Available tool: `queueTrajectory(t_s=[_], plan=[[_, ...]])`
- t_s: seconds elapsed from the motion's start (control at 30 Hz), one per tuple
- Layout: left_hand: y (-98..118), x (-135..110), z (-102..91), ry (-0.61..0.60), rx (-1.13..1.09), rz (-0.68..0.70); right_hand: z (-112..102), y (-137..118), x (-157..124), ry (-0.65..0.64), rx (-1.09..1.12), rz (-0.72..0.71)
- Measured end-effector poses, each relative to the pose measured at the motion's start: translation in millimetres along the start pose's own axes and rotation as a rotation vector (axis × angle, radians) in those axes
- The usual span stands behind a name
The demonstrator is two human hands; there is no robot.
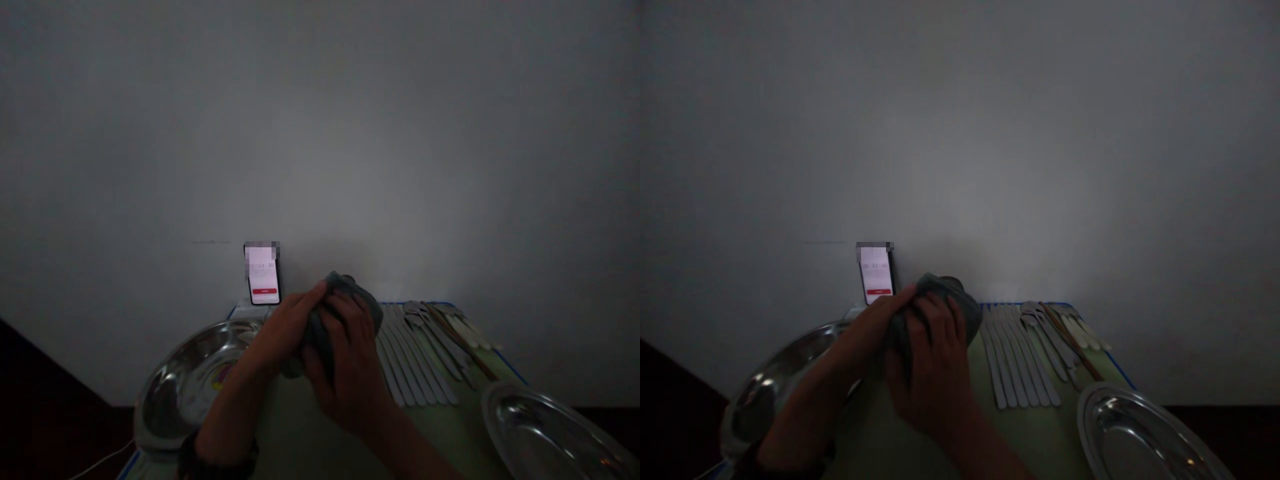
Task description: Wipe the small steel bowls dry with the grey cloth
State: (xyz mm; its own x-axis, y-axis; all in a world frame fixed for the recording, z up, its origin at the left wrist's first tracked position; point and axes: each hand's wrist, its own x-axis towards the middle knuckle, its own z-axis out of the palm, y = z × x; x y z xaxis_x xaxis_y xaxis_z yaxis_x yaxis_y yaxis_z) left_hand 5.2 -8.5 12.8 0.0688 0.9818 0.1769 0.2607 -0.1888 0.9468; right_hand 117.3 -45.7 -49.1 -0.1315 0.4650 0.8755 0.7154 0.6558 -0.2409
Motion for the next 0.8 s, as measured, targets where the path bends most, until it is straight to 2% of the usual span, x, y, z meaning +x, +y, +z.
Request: queueTrajectory(t_s=[0.1,0.2,0.3,0.43,0.5,0.6,0.67,0.73,0.8], plan=[[4.8,-2.0,1.5,-0.058,-0.011,0.009,-6.0,12.1,3.1,-0.013,0.077,0.002],[7.7,-4.7,4.8,-0.107,-0.030,0.028,-10.5,21.6,6.9,0.070,0.071,0.093],[4.6,-3.4,7.7,-0.091,-0.030,0.046,-12.1,27.7,10.2,0.131,0.082,0.182],[0.2,-1.3,6.9,-0.052,-0.048,-0.025,-14.7,31.1,15.3,0.191,0.183,0.272],[0.5,-2.1,6.0,-0.059,-0.090,-0.044,-16.4,31.8,18.4,0.239,0.257,0.399],[2.6,-3.9,6.8,-0.059,-0.165,-0.043,-17.5,35.9,22.4,0.310,0.406,0.663],[4.5,-4.6,8.1,-0.003,-0.219,-0.019,-16.8,42.0,23.6,0.333,0.514,0.813],[6.1,-4.6,8.8,0.038,-0.265,-0.007,-15.5,49.1,23.5,0.336,0.616,0.877],[7.2,-4.1,8.3,0.030,-0.284,-0.014,-14.5,54.1,22.7,0.328,0.679,0.875]])
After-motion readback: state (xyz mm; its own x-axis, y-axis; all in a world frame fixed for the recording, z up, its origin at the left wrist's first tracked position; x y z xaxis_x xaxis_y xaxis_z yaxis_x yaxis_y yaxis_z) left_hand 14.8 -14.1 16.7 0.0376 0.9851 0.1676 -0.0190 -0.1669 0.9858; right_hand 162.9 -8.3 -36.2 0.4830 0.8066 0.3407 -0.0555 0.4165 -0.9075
